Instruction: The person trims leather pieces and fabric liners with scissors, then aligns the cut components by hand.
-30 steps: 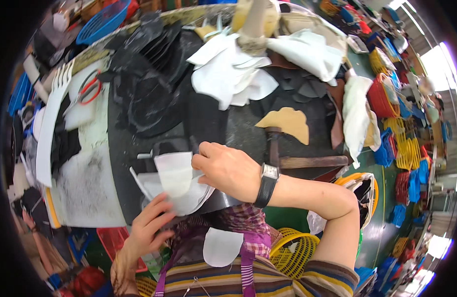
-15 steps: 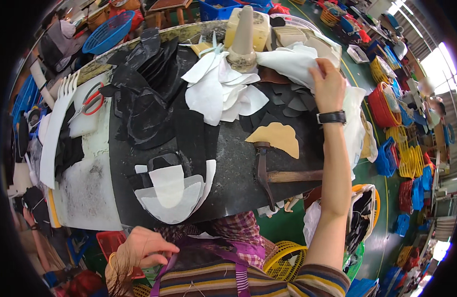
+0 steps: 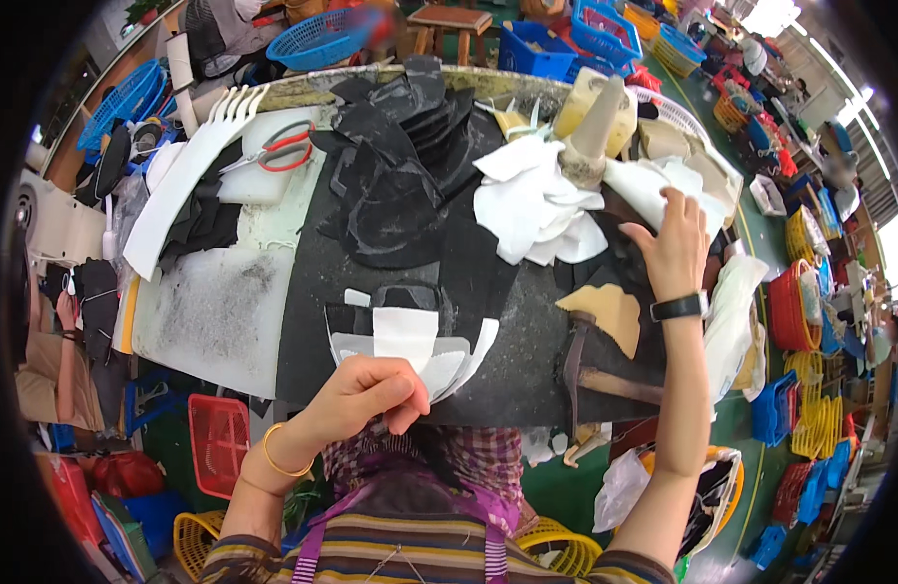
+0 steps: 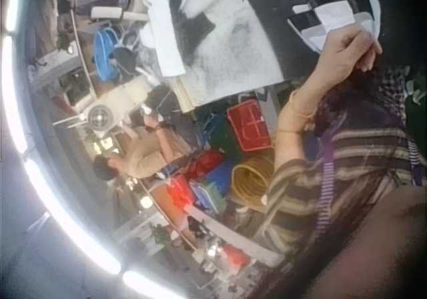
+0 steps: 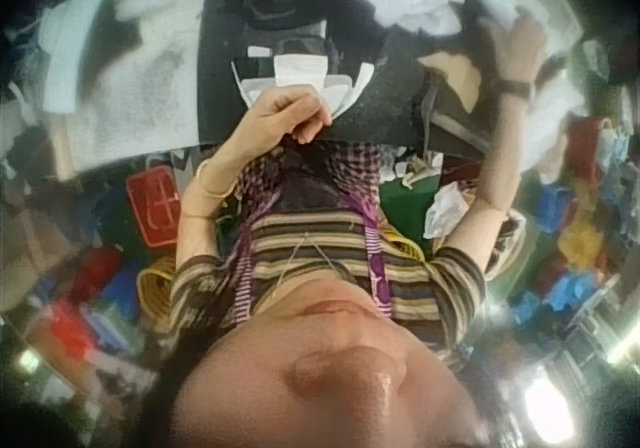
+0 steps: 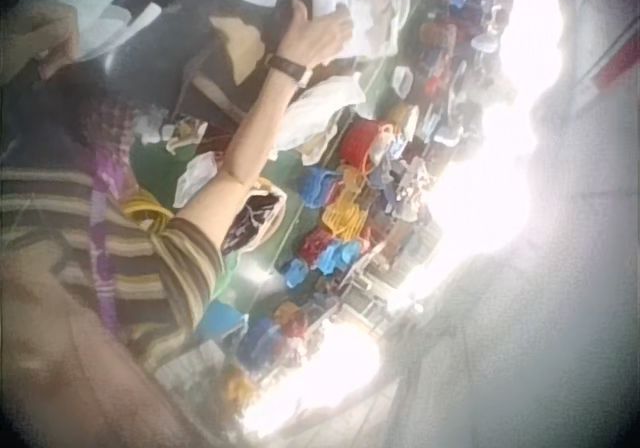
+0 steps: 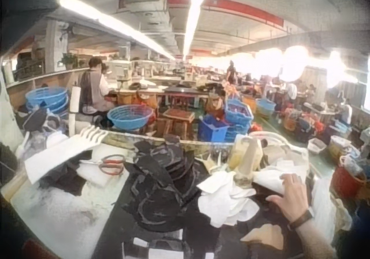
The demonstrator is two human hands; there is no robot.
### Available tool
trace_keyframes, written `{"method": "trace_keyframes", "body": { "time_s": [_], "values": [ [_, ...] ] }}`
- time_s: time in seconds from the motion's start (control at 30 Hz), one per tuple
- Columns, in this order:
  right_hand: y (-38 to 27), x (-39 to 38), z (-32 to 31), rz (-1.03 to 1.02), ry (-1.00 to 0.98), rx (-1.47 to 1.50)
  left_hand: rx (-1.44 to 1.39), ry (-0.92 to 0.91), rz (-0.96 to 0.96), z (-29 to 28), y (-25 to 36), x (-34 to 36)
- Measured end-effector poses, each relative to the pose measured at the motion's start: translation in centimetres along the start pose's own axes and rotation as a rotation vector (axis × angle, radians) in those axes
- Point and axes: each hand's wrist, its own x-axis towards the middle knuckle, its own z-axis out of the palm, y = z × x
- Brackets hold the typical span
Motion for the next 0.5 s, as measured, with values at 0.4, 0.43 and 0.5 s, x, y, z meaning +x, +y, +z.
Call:
{"method": "trace_keyframes", "body": {
  "time_s": [0.4, 0.43, 0.5],
  "values": [
    [2.5, -0.1, -0.5, 0.196, 0.081, 0.461, -0.057, 0.035, 0.002, -1.1, -1.6, -2.0],
    [3.1, -0.6, -1.2, 0.190, 0.075, 0.436, -0.079, -0.022, 0.024, -0.9, -1.4, -1.8],
    [11.0, -2.0, 2.3, -0.151, 0.168, 0.408, -0.043, -0.084, 0.090, -0.6, -1.5, -0.8]
  ]
}}
